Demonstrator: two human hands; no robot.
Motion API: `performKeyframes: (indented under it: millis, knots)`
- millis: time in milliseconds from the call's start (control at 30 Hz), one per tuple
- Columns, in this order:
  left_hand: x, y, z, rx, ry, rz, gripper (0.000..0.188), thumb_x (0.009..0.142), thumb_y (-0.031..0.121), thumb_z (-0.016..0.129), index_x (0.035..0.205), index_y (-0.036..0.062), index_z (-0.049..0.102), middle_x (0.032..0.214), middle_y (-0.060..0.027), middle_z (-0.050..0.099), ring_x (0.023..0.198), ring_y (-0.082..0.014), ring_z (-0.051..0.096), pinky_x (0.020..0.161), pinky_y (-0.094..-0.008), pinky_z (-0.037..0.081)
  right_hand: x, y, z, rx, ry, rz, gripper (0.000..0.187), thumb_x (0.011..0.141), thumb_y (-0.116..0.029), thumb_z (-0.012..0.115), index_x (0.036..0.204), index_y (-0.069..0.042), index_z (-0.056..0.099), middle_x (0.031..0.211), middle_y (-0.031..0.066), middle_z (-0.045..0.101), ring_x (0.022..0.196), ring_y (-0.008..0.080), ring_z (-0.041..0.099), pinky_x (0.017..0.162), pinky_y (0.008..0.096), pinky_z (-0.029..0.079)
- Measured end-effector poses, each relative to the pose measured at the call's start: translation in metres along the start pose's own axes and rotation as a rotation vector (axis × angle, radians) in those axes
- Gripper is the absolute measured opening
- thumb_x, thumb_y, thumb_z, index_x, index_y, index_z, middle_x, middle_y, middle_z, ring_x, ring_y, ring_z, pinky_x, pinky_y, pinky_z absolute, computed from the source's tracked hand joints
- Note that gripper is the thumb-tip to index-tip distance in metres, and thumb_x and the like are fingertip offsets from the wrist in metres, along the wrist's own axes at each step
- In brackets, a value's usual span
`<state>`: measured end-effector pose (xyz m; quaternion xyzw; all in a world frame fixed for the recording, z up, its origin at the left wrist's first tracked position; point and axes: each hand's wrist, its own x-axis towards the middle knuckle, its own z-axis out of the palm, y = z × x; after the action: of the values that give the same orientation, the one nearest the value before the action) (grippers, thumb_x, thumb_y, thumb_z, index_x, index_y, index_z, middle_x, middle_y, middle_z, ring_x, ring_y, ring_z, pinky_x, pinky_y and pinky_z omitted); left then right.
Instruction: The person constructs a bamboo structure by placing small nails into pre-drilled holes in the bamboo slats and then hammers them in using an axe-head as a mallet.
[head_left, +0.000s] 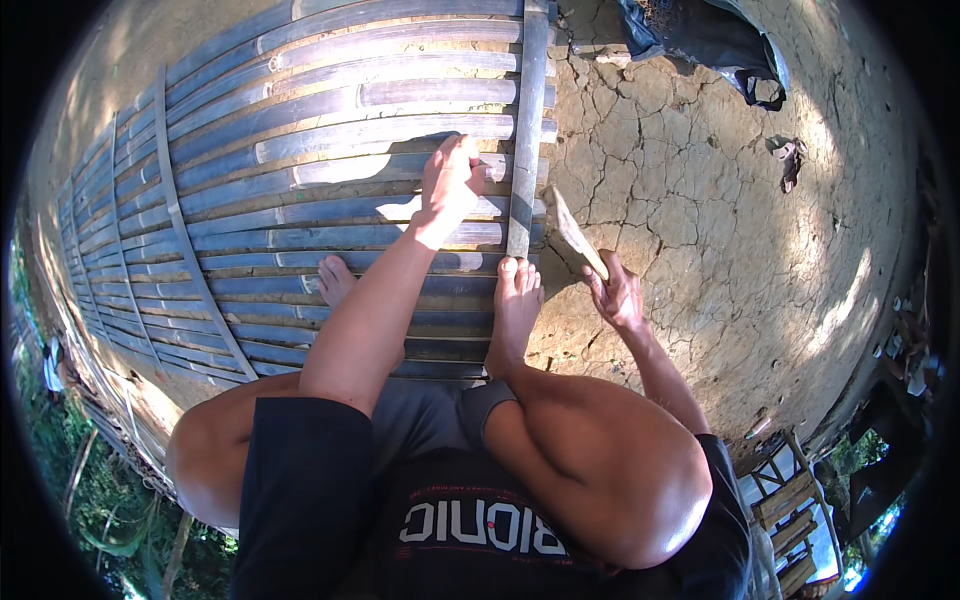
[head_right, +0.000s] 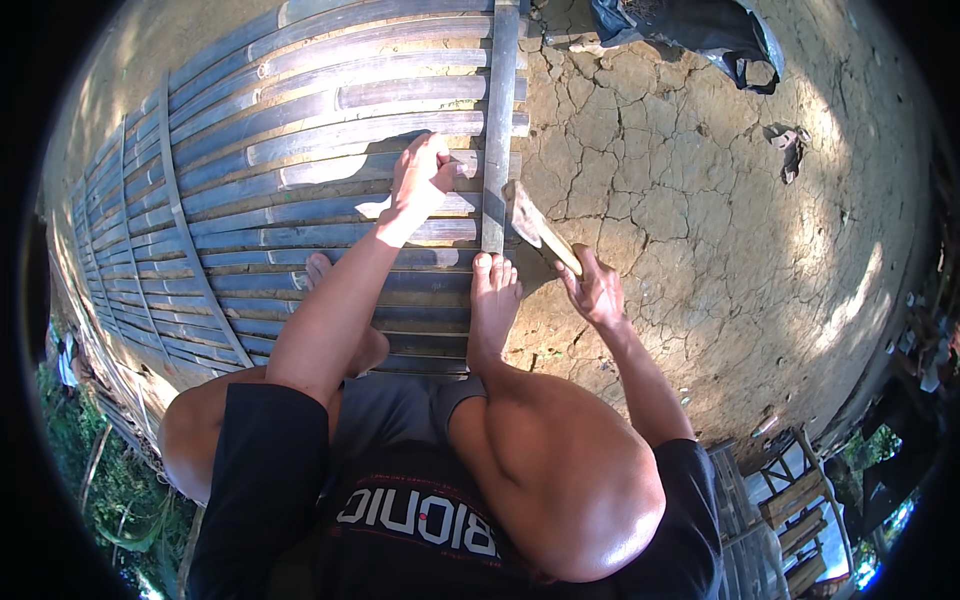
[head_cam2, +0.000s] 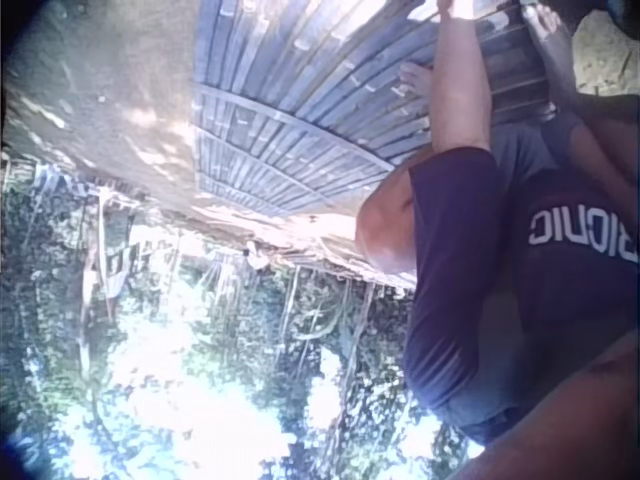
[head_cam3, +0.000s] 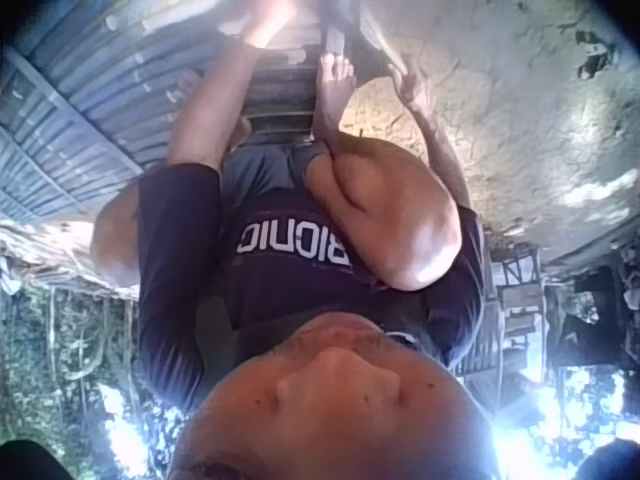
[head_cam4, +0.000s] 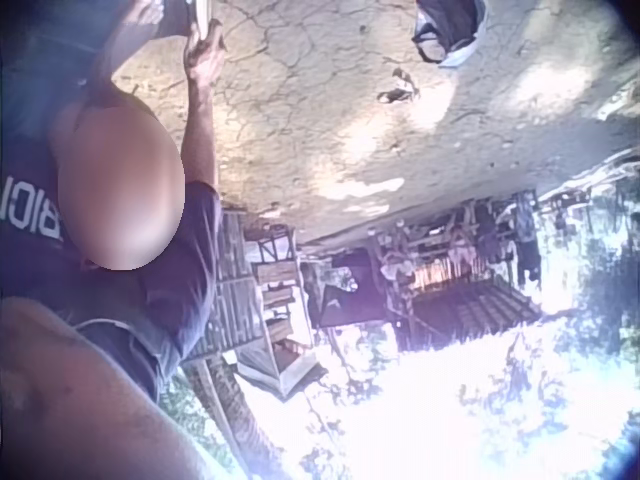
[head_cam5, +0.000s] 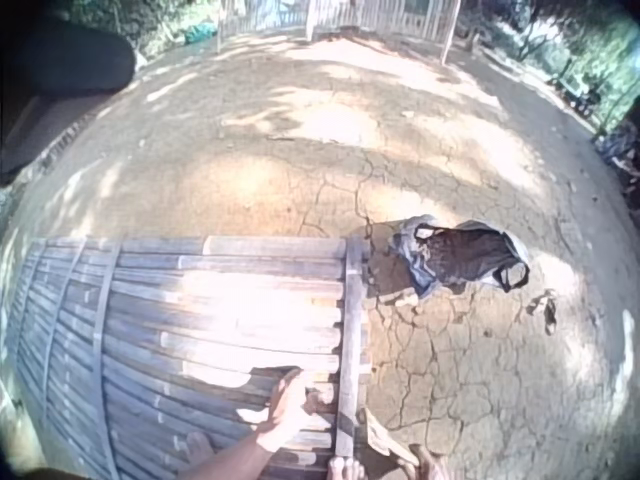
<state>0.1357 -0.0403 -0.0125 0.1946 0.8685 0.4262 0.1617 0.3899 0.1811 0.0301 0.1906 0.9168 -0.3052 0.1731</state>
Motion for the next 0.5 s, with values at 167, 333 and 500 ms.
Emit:
performKeyframes:
  millis: [167, 333, 500]
  knots:
    - [0.002, 0.003, 0.005, 0.140, -0.053, -0.099, 0.026, 0.078, 0.006, 0.077, 0.080, 0.0028, 0.051, 0.081, -0.0153, 0.058, 0.077, -0.0364, 0.061, 0.069, -0.0471, 0.049, 0.053, 0.045, -0.035, -0.316, -0.006, -0.449, 0.033, 0.092, -0.035, 0.069, 0.115, -0.018, 0.053, 0.082, 0.0033, 0.064, 0.059, 0.0165, 0.059, 0.043, 0.0302, 0.053]
    - [0.002, -0.003, 0.010, 0.143, -0.022, -0.083, 0.034, 0.077, 0.008, 0.081, 0.078, 0.0060, 0.048, 0.075, -0.0091, 0.056, 0.068, -0.0273, 0.059, 0.063, -0.0410, 0.047, 0.125, 0.037, -0.106, -0.586, -0.082, -0.699, 0.040, 0.085, -0.034, 0.073, 0.116, -0.016, 0.055, 0.087, 0.0044, 0.060, 0.076, 0.0226, 0.064, 0.063, 0.0360, 0.055]
    - [0.002, -0.001, 0.007, 0.103, -0.029, -0.107, 0.033, 0.077, 0.005, 0.080, 0.078, 0.0056, 0.047, 0.076, -0.0097, 0.055, 0.069, -0.0272, 0.059, 0.063, -0.0409, 0.047, 0.150, 0.034, -0.123, -0.695, -0.142, -0.782, 0.043, 0.087, -0.038, 0.069, 0.122, -0.017, 0.053, 0.090, 0.0037, 0.061, 0.079, 0.0227, 0.066, 0.065, 0.0361, 0.056]
